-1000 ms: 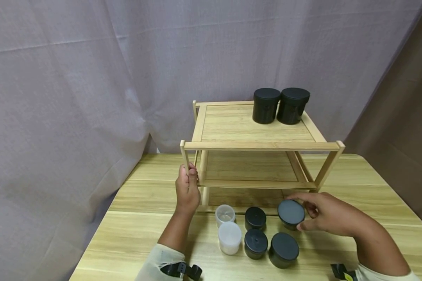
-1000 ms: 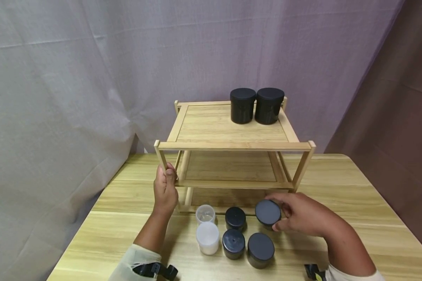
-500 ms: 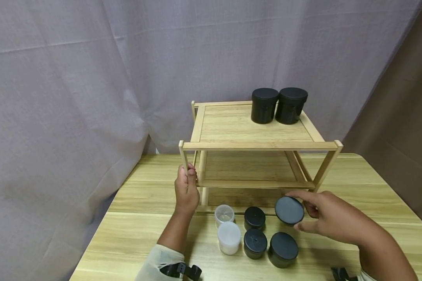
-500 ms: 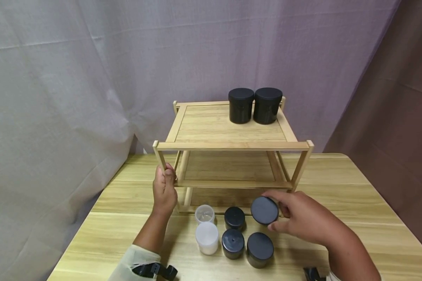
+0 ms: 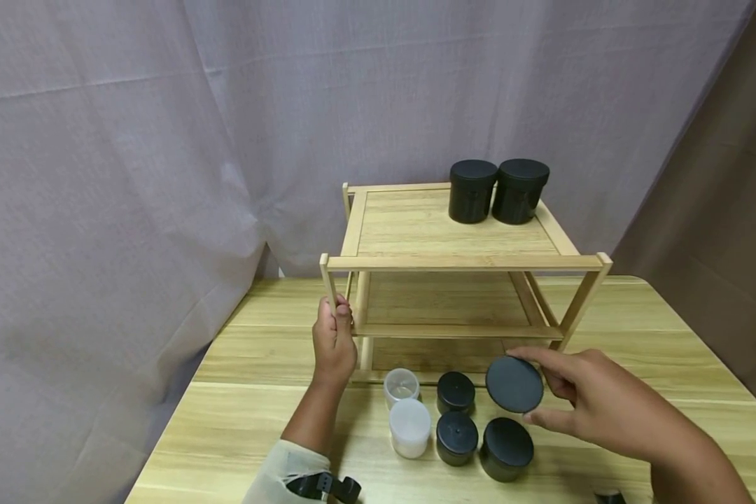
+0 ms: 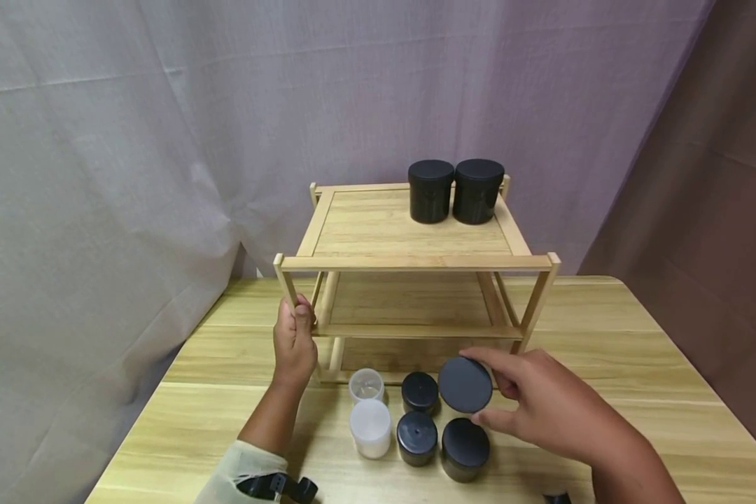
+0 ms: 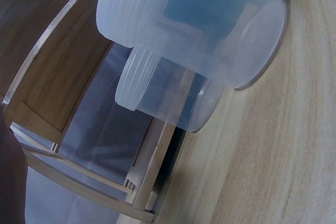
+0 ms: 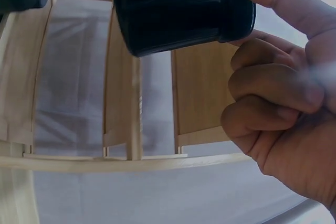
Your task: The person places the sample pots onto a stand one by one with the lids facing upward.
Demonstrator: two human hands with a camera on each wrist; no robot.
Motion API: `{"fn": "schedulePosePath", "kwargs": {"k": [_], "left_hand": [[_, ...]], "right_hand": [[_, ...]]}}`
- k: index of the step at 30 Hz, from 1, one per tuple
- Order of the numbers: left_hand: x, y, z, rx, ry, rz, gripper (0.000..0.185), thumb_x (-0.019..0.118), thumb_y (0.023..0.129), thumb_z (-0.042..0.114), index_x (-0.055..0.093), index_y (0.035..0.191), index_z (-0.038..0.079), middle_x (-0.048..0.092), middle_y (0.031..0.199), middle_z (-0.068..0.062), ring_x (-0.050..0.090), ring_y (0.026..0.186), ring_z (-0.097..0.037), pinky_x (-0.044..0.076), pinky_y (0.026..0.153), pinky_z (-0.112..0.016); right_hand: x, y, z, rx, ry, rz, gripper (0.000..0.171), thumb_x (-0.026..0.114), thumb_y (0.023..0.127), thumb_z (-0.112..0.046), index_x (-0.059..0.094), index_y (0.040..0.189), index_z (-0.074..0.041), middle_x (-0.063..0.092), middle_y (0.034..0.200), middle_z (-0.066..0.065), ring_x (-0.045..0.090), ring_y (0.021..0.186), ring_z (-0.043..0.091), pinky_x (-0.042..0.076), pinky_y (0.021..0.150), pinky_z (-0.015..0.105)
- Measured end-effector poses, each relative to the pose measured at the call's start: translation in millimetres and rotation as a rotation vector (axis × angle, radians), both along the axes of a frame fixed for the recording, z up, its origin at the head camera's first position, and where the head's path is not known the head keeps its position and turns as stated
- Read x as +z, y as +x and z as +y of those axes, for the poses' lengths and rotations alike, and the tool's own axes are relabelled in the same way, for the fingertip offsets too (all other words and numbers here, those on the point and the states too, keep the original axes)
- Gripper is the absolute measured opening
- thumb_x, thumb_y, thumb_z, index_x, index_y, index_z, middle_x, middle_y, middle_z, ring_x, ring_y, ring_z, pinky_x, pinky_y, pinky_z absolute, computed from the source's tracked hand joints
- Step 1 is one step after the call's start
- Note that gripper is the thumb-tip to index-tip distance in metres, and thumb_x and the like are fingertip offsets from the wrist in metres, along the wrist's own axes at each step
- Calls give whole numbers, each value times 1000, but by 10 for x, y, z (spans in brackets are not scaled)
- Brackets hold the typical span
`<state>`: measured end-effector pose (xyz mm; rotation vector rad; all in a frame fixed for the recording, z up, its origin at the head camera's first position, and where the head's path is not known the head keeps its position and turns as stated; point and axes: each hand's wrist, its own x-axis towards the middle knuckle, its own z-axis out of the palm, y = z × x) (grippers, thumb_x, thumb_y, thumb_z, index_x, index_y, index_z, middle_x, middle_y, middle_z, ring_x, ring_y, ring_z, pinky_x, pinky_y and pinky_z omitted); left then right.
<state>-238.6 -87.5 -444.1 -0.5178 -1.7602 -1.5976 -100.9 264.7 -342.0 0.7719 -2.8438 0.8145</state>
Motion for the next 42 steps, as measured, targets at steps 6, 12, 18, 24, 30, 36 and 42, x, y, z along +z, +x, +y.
{"fn": "schedulePosePath", "kwargs": {"k": [6, 12, 18, 24, 30, 36, 42], "left_hand": [[19, 23, 0, 7, -13, -8, 46, 43, 117, 29, 53, 107, -15, 49, 73, -19, 45, 68, -5, 41, 60, -22], [31, 34, -2, 6, -20, -11, 50, 42, 117, 33, 52, 108, -15, 48, 73, -19, 44, 68, -4, 41, 59, -22], [16, 29, -1, 2, -18, -6, 44, 43, 117, 28, 53, 108, -14, 49, 73, -19, 44, 68, -5, 41, 60, -23], [0, 17, -4, -2, -14, -4, 39, 44, 117, 24, 53, 108, -13, 49, 73, -18, 44, 68, -4, 41, 59, -23], [16, 23, -24, 6, -12, -14, 42, 44, 117, 27, 53, 108, -13, 49, 72, -18, 45, 67, -4, 41, 59, -22], [7, 8, -25, 2, -15, -6, 41, 44, 117, 26, 53, 108, -13, 48, 72, -18, 43, 67, -4, 40, 58, -22], [0, -9, -21, 3, -28, -6, 35, 45, 117, 22, 54, 108, -10, 49, 72, -17, 44, 66, -4, 41, 57, -23]], "right_hand": [[25, 72, -35, 15, -15, -14, 72, 97, 83, -32, 65, 147, -30, 33, 71, -21, 30, 60, -6, 32, 51, 24], [38, 135, -95, 48, -58, 42, 74, 98, 81, -33, 65, 147, -30, 30, 71, -24, 28, 59, -8, 34, 51, 19], [14, 194, -147, 83, -126, 145, 81, 101, 75, -25, 65, 148, -25, 30, 66, -15, 25, 62, -10, 32, 51, 19], [13, 222, -202, 124, -202, 222, 87, 104, 70, -17, 65, 147, -20, 32, 64, -9, 27, 64, -11, 32, 52, 19], [14, 195, -233, 209, -326, 243, 93, 102, 66, -1, 62, 150, -11, 29, 62, -4, 27, 61, -10, 31, 51, 18], [23, 208, -274, 236, -409, 176, 95, 97, 69, 9, 57, 154, -3, 25, 60, -2, 24, 53, -2, 33, 50, 15], [-19, 166, -333, 315, -639, 209, 95, 91, 64, 23, 53, 150, 12, 24, 62, -2, 24, 50, 9, 29, 45, 14]]}}
